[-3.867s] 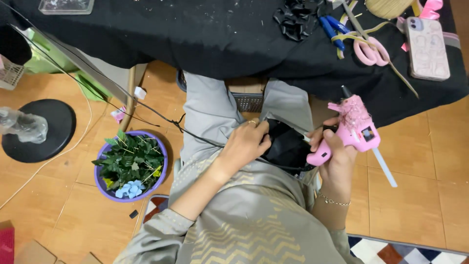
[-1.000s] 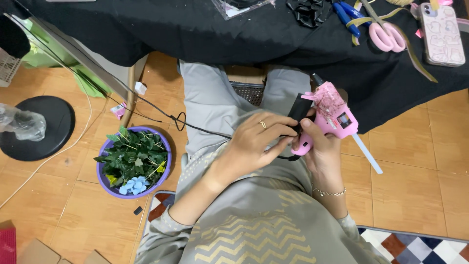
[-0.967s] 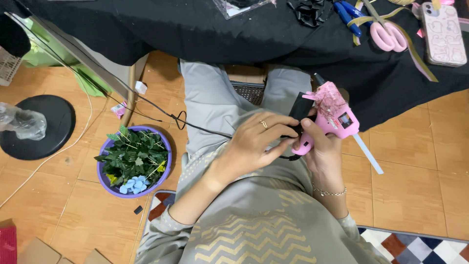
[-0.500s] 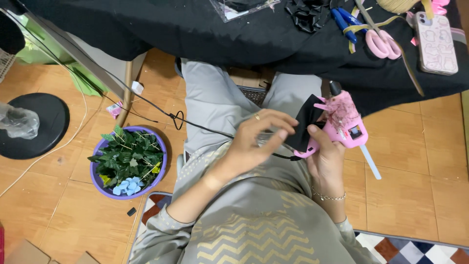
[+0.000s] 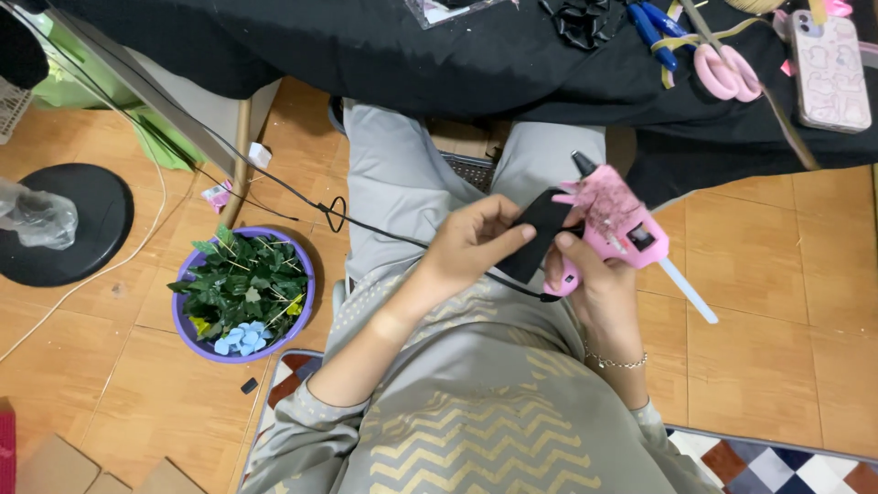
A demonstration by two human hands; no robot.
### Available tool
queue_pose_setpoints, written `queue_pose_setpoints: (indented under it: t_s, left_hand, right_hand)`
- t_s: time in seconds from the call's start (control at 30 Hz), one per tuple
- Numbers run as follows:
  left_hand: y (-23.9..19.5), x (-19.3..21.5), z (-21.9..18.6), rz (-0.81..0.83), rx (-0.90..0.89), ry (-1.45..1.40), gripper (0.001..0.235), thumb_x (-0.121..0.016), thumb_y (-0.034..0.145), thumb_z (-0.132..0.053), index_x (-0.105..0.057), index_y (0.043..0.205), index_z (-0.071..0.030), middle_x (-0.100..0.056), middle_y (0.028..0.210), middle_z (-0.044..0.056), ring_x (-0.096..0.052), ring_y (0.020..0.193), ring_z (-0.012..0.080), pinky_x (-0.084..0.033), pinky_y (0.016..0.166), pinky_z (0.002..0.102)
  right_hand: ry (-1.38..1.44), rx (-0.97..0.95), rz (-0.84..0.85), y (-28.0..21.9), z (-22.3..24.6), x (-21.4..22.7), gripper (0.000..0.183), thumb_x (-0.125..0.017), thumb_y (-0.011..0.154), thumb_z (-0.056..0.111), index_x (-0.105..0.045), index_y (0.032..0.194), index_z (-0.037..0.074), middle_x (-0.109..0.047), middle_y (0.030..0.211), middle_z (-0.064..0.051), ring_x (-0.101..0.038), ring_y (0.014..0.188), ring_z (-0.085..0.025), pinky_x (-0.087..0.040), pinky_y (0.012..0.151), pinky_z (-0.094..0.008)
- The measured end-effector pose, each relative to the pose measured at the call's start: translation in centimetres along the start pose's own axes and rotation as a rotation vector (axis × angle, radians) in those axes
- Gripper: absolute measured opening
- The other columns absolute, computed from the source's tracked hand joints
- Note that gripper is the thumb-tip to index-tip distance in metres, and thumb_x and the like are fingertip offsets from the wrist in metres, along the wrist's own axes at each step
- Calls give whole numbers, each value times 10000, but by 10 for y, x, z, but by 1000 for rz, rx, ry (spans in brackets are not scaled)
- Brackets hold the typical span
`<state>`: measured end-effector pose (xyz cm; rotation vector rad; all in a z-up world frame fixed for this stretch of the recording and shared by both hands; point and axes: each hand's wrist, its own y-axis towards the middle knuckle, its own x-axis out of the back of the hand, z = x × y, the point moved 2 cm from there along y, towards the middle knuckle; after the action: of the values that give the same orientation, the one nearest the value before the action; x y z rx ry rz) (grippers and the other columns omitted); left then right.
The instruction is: Applying hot glue to a small piece of fabric and attaching it to a craft project
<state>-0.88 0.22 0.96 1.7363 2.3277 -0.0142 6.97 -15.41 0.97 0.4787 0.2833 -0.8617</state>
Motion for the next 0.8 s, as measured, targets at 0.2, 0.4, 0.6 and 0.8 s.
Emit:
queue_pose_setpoints:
  t_s: [0.2, 0.4, 0.6, 0.8]
  left_hand:
    - [3, 25, 16, -77, 52, -130, 159, -718, 961, -136, -664, 1100, -80, -705, 776, -2, -652, 730, 31, -577, 645, 179]
    - [-8, 28, -26, -109, 14, -142, 177, -703, 982, -130, -683, 1146, -67, -745, 794, 60, -698, 749, 70, -620, 662, 221]
    - [-11, 14, -12, -18, 78, -170, 164, -706, 957, -108, -684, 1109, -50, -740, 809, 57, -708, 735, 95, -622, 649, 235]
    - [-11, 8, 3, 9, 87, 17, 191, -716, 966, -183, -690, 1100, -50, -752, 804, 54, -667, 768, 63, -592, 699, 235]
  right_hand:
    - [63, -4, -10, 4, 2, 7, 192, -611, 924, -14, -542, 1101, -43, -602, 778, -227, -547, 405, -149, -474, 359, -261]
    - [55, 7, 30, -2, -3, 0, 260, -627, 864, -83, -523, 1102, -95, -594, 774, -287, -564, 382, -189, -478, 350, -291]
    - [-83, 66, -46, 6, 3, -10, 193, -638, 918, -70, -548, 1088, -49, -624, 813, -215, -567, 392, -172, -477, 381, -275]
    - [-258, -7, -140, -1, -5, -6, 141, -760, 868, -50, -631, 818, -26, -566, 517, -120, -486, 318, -128, -345, 322, -213]
